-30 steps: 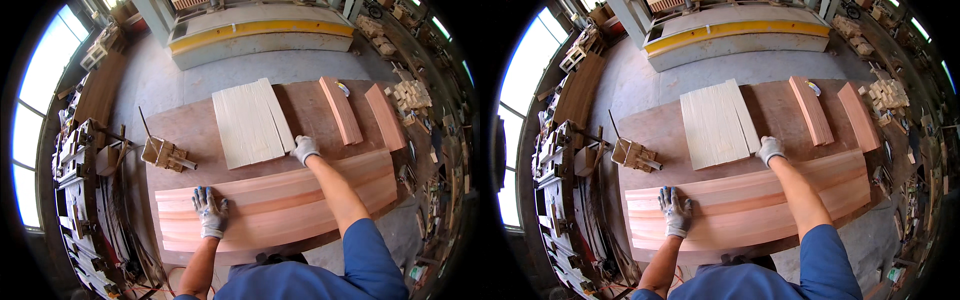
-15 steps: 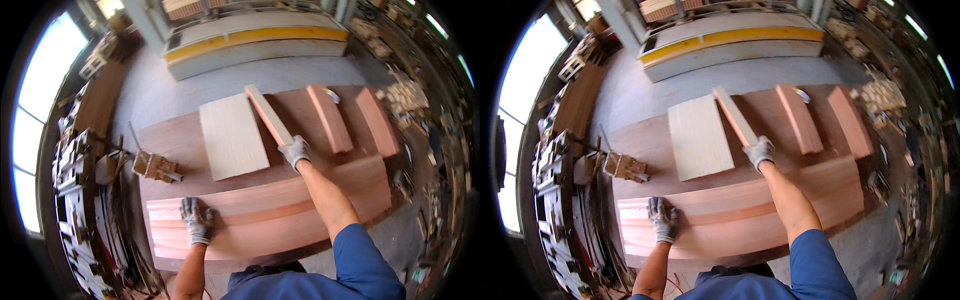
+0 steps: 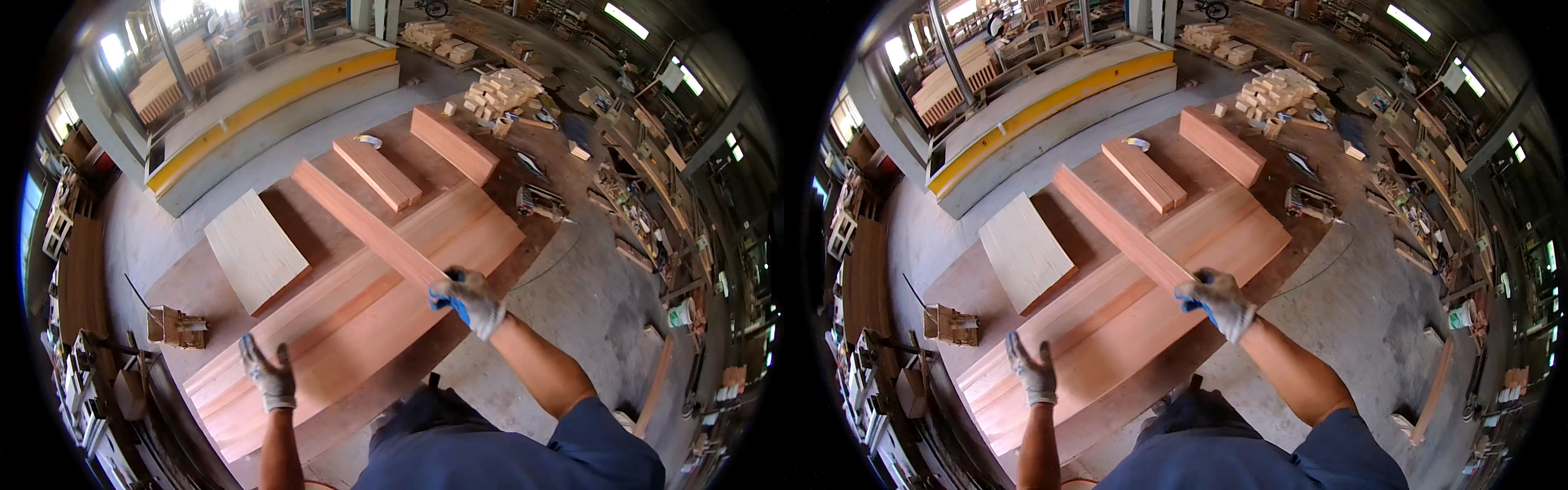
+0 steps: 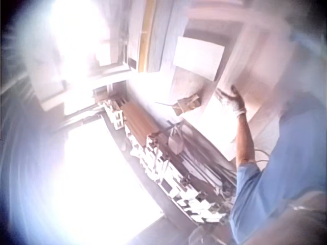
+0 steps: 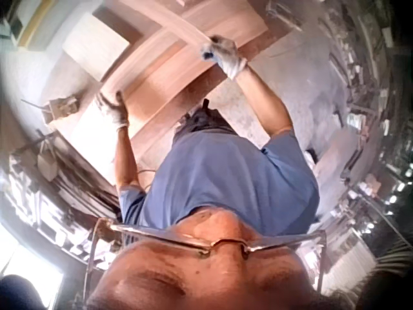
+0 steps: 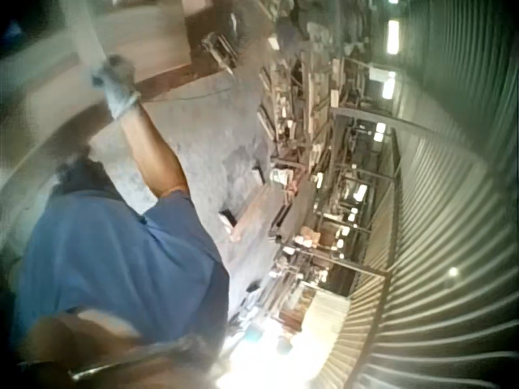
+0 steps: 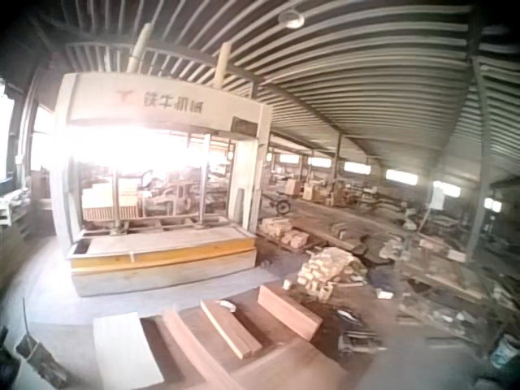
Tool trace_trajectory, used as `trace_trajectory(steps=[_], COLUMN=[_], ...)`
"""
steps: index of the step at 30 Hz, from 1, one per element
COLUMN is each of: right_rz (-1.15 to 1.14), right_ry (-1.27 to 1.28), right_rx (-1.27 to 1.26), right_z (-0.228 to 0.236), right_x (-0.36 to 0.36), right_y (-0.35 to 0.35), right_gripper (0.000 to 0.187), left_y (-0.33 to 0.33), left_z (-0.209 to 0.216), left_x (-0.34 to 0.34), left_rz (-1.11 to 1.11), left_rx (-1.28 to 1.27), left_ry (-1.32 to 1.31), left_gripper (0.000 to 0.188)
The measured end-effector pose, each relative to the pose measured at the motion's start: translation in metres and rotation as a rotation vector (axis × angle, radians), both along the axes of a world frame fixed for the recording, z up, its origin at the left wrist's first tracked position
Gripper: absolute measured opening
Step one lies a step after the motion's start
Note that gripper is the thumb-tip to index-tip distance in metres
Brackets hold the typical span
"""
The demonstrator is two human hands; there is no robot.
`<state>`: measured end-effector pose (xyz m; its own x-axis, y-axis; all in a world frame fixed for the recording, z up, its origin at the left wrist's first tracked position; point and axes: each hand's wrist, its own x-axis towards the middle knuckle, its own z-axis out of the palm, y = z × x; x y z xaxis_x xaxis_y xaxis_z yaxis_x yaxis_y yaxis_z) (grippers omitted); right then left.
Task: The person applies glue to a wooden plank using a brush, then uses a nail gun to fasten multiple planks together on a workbench. The person then carries the assembled planks and places them on a drying rack.
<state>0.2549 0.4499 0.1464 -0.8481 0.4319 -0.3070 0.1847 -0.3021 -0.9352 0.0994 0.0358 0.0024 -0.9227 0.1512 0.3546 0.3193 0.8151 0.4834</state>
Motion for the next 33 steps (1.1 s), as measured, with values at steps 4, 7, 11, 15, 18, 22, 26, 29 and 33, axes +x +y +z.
trace_trajectory(steps=[4, 7, 11, 15, 18, 22, 26, 29, 33], right_rz=[0.081, 0.220, 0.442, 0.374, 0.124, 0.088, 0.204, 0.301, 0.404], right_ry=[-0.015, -0.004, -0.034, -0.072, -0.152, -0.361, -0.406, -0.417, -0.346], right_rx=[-0.204, -0.321, -0.357, -0.414, 0.141, 0.780, 0.796, 0.689, 0.883], right_z=[0.009, 0.013, 0.012, -0.017, -0.100, -0.144, -0.116, -0.116, -0.126], right_x=[0.068, 0.099, 0.126, 0.139, 0.119, 0.087, 0.076, 0.107, 0.124], right_y=[-0.004, 0.003, 0.049, 0.139, 0.254, 0.324, 0.300, 0.288, 0.284], right_gripper=[0.035, 0.034, 0.044, 0.047, 0.046, 0.063, 0.069, 0.075, 0.077], left_y=[0.104, 0.159, 0.192, 0.234, 0.253, 0.280, 0.283, 0.303, 0.325], left_z=[0.090, 0.112, 0.124, 0.134, 0.131, 0.124, 0.118, 0.131, 0.117], left_x=[0.039, 0.055, 0.079, 0.123, 0.159, 0.201, 0.231, 0.237, 0.227], left_rz=[-0.375, -0.519, -0.649, -0.591, -0.457, -0.295, -0.191, -0.181, -0.275], left_rx=[0.006, -0.090, -0.178, -0.241, -0.271, -0.207, -0.200, -0.260, -0.328], left_ry=[0.314, 0.491, 0.537, 0.388, 0.199, -0.015, -0.232, -0.326, -0.372], left_gripper=[0.103, 0.104, 0.059, 0.046, 0.054, 0.057, 0.059, 0.060, 0.060])
